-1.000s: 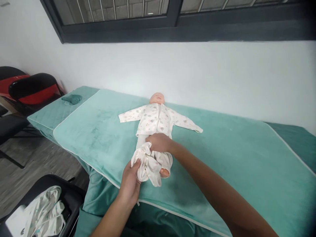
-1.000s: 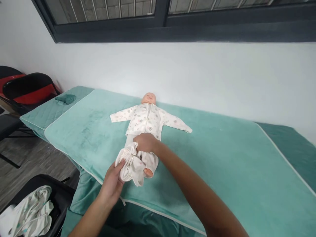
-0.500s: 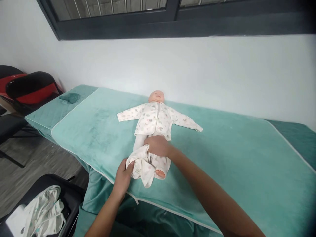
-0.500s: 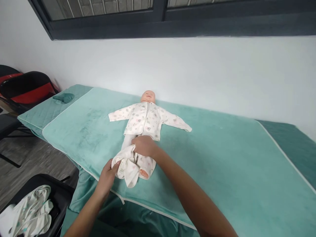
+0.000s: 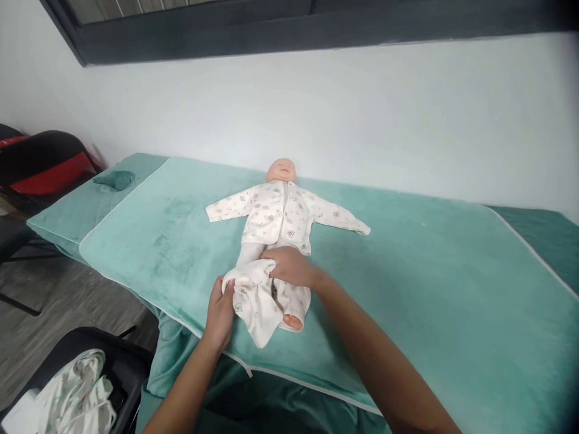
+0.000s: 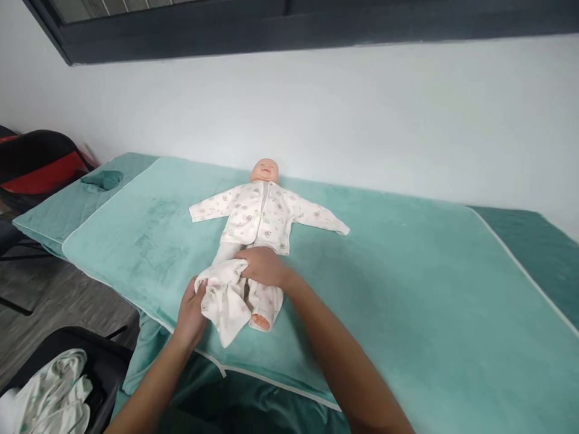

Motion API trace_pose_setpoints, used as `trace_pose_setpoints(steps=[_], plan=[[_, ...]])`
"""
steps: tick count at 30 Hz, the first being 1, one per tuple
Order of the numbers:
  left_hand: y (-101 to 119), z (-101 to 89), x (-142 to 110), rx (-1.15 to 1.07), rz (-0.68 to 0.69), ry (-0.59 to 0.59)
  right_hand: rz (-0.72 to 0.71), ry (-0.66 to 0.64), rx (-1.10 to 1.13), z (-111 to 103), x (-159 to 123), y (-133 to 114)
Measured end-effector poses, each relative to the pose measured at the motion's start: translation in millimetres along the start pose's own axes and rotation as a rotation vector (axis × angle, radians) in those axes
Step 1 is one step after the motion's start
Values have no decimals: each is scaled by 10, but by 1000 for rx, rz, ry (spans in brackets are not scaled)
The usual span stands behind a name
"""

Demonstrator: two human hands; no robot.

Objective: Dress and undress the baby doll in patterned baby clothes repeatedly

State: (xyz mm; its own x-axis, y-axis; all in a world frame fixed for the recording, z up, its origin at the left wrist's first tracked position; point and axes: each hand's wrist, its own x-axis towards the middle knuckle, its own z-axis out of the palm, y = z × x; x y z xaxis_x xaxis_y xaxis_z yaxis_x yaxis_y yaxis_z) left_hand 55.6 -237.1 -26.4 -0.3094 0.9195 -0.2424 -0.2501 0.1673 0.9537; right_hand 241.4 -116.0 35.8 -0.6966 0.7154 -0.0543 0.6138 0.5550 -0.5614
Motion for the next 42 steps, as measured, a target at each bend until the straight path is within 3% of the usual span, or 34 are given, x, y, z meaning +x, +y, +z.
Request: trace_pose_setpoints(steps=[9, 19, 25, 29, 34, 39, 42], plan=[[183, 165, 506, 220, 303, 53, 10, -46, 184, -91, -12, 43], [402, 404, 1350, 563, 607, -126, 69, 11, 299, -115, -20, 136], [409, 523, 1605, 666, 822, -66, 141, 181, 361, -65, 0, 122], [361, 510, 1577, 671, 820, -24, 171, 391, 431, 19, 66, 82], [348, 509, 1598, 621, 769, 3, 259, 488, 375, 106, 157, 88], [360, 475, 1609, 434, 546, -105, 317, 554, 363, 175, 185, 136], [367, 437, 1626, 288, 386, -120, 246, 528, 404, 164, 143, 153]])
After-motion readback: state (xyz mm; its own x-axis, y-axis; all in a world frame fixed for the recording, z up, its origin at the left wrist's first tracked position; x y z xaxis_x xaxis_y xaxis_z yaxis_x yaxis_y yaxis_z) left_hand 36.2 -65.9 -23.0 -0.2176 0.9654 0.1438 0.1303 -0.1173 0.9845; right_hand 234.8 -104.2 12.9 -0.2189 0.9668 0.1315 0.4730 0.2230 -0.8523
